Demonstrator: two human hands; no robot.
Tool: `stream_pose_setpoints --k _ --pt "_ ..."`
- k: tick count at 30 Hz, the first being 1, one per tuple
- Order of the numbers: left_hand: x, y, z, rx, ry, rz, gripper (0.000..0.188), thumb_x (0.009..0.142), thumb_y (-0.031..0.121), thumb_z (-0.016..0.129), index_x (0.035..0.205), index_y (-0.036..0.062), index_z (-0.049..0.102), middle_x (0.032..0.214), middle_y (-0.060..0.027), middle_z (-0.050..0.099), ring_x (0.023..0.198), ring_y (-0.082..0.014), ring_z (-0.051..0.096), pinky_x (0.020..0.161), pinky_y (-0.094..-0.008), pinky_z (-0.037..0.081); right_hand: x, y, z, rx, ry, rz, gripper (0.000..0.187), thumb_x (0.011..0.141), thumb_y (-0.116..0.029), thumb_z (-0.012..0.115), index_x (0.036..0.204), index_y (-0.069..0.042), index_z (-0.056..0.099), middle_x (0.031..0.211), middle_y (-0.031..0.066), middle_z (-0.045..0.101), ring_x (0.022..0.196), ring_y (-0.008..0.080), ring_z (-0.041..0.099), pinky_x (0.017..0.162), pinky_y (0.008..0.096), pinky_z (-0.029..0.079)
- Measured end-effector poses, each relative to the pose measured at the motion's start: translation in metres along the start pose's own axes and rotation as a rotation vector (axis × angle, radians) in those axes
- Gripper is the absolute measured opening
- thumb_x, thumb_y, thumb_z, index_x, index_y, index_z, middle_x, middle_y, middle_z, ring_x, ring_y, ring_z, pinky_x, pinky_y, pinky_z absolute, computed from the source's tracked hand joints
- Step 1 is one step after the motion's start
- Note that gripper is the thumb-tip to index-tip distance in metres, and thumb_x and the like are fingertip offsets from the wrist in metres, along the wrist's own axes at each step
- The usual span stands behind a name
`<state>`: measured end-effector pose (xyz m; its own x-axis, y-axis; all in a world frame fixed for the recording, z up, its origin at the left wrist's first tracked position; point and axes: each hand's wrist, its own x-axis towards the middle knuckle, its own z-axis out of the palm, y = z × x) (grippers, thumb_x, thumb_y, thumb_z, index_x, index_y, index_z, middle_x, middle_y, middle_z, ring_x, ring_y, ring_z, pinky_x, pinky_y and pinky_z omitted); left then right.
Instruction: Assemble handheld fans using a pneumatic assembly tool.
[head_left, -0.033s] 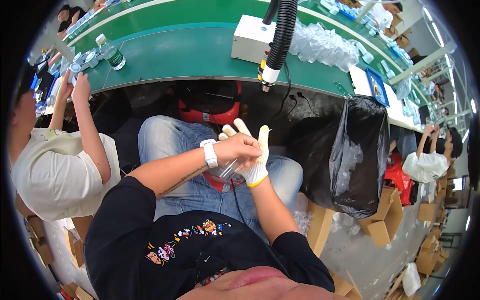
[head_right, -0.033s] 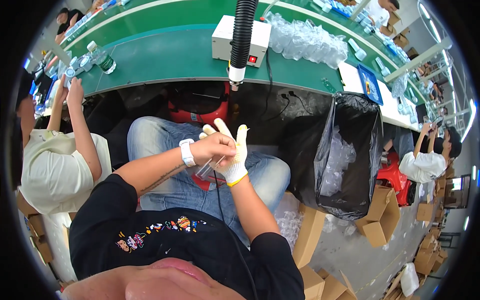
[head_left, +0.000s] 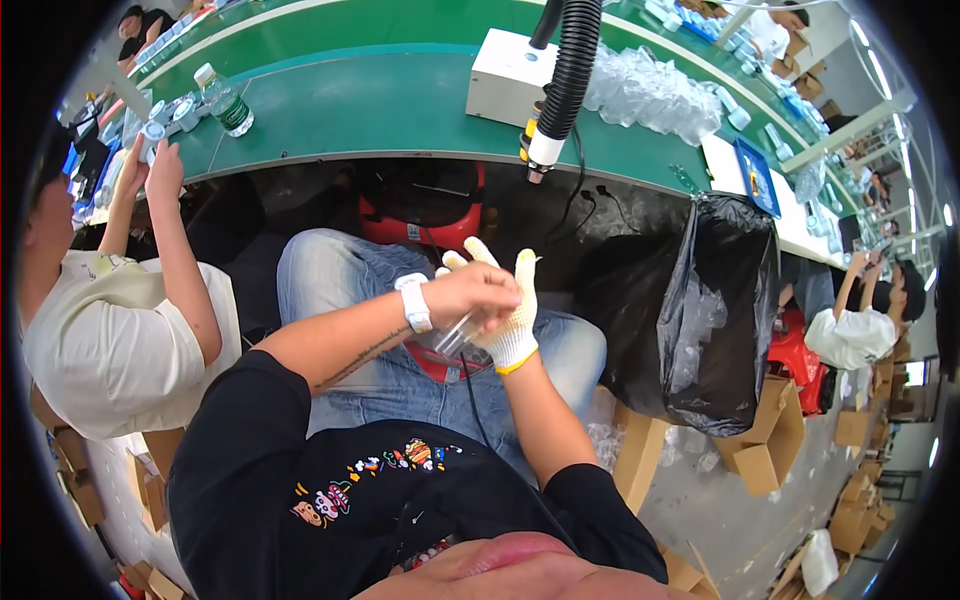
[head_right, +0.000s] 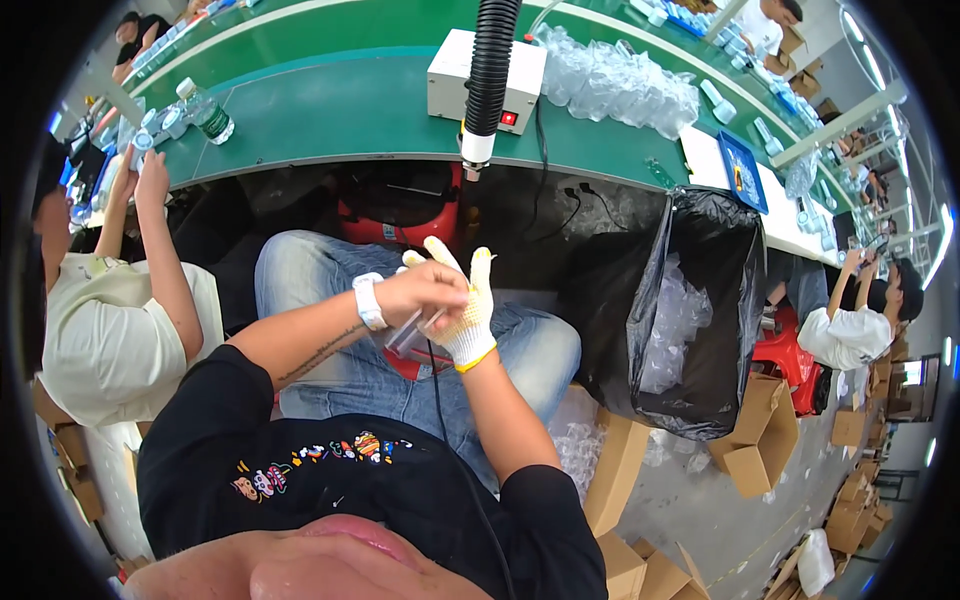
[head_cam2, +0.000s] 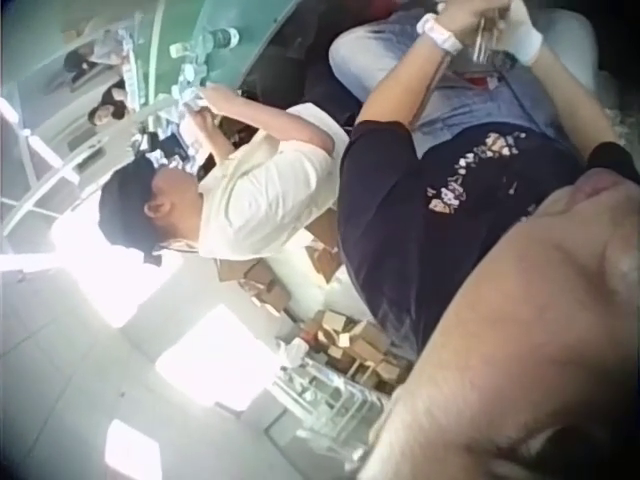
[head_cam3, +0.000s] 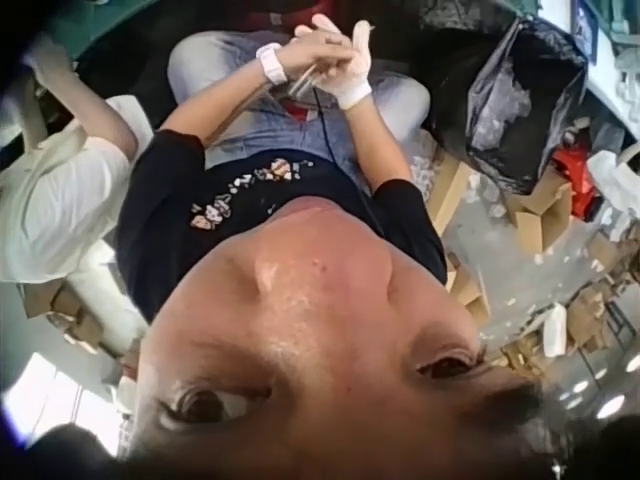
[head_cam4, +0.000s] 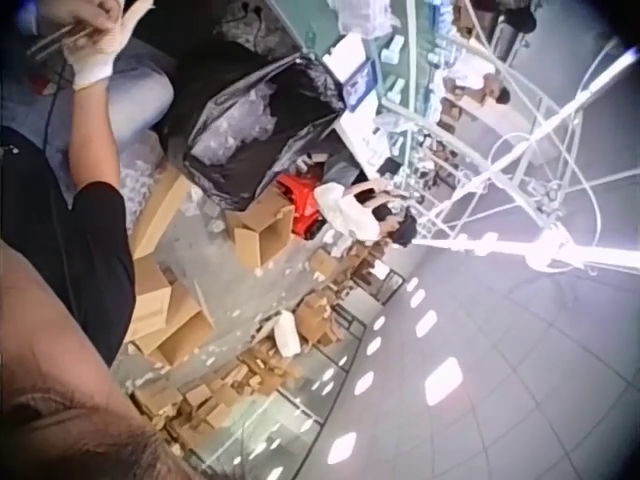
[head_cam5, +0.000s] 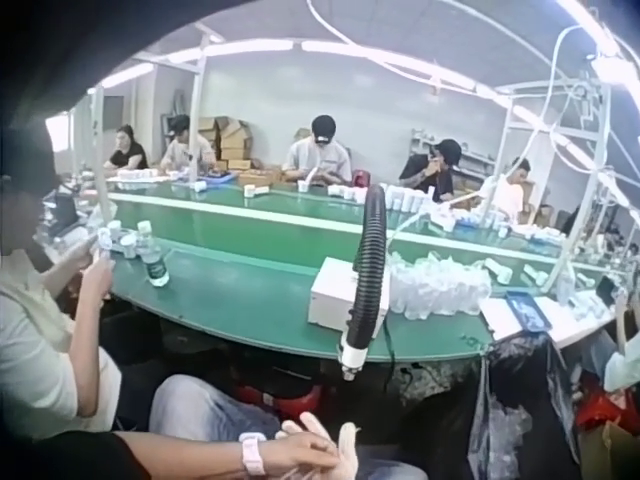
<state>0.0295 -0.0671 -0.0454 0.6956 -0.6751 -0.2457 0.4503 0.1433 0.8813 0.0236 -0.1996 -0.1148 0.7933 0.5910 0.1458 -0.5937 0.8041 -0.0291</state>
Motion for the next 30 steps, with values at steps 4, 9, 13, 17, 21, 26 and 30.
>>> stream_pose_setpoints --k 4,9,13,17,21,26,30 --pt "-0.004 0.031 -0.044 -0.525 0.175 0.179 0.035 0.104 0.036 0.058 0.09 0.0046 0.065 0.075 -0.0062 0.066 0.063 -0.0168 0.064 0.054 -0.0289 0.051 -0.002 -0.017 0.015 0.169 0.143 0.052 0.084 0.097 -0.078 0.037 0.132 -0.007 0.063 0.114 0.0152 0.067 0.102 0.0323 0.062 0.089 0.0466 0.05" --pt "-0.008 0.053 -0.095 -0.725 0.371 0.427 0.033 0.105 0.038 0.052 0.102 0.0069 0.063 0.093 -0.0074 0.069 0.08 -0.0208 0.067 0.066 -0.0357 0.055 -0.058 -0.096 -0.011 -0.022 0.257 -0.11 0.082 0.098 -0.077 0.038 0.115 -0.004 0.071 0.084 0.0059 0.069 0.077 0.0252 0.063 0.076 0.0399 0.052" --pt "-0.01 0.047 -0.113 -0.685 0.483 0.467 0.029 0.105 0.033 0.053 0.113 0.0068 0.062 0.098 -0.0082 0.069 0.087 -0.0223 0.068 0.077 -0.0384 0.057 -0.097 -0.121 -0.018 -0.105 0.38 -0.278 0.078 0.098 -0.077 0.04 0.109 -0.006 0.071 0.076 0.0031 0.063 0.071 0.0217 0.06 0.07 0.0373 0.052" --pt "0.001 0.038 -0.107 -0.615 0.575 0.458 0.028 0.104 0.025 0.055 0.122 0.0056 0.061 0.105 -0.0085 0.068 0.092 -0.0235 0.069 0.086 -0.0394 0.057 -0.114 -0.119 -0.047 -0.296 0.732 -0.323 0.069 0.099 -0.072 0.046 0.102 -0.007 0.07 0.067 0.0003 0.055 0.062 0.0179 0.055 0.059 0.0353 0.049" --pt "0.009 0.024 -0.104 -0.547 0.606 0.492 0.028 0.102 0.015 0.057 0.128 0.004 0.059 0.111 -0.0082 0.067 0.097 -0.0235 0.07 0.089 -0.0394 0.058 -0.111 -0.105 -0.079 -0.546 0.936 -0.279 0.06 0.099 -0.067 0.053 0.099 -0.009 0.069 0.062 -0.0001 0.05 0.055 0.0154 0.05 0.052 0.0354 0.045" --pt "0.019 -0.051 -0.123 0.293 0.826 0.442 0.023 0.096 0.016 0.071 0.115 0.0048 0.065 0.097 -0.0049 0.068 0.094 -0.0222 0.071 0.076 -0.0373 0.058 -0.09 -0.08 -0.09 -1.168 1.002 -0.054 0.04 0.098 -0.048 0.067 0.094 -0.008 0.07 0.061 0.0036 0.052 0.059 0.0166 0.053 0.056 0.0397 0.048" --pt "0.015 -0.108 -0.104 0.751 0.779 0.186 0.042 0.078 0.039 0.087 0.099 0.0078 0.067 0.092 -0.0114 0.069 0.085 -0.0245 0.07 0.075 -0.0363 0.055 -0.073 -0.033 -0.047 -2.243 0.789 -0.043 0.036 0.093 -0.038 0.071 0.106 -0.005 0.072 0.084 0.0167 0.07 0.084 0.0316 0.07 0.079 0.0436 0.055"
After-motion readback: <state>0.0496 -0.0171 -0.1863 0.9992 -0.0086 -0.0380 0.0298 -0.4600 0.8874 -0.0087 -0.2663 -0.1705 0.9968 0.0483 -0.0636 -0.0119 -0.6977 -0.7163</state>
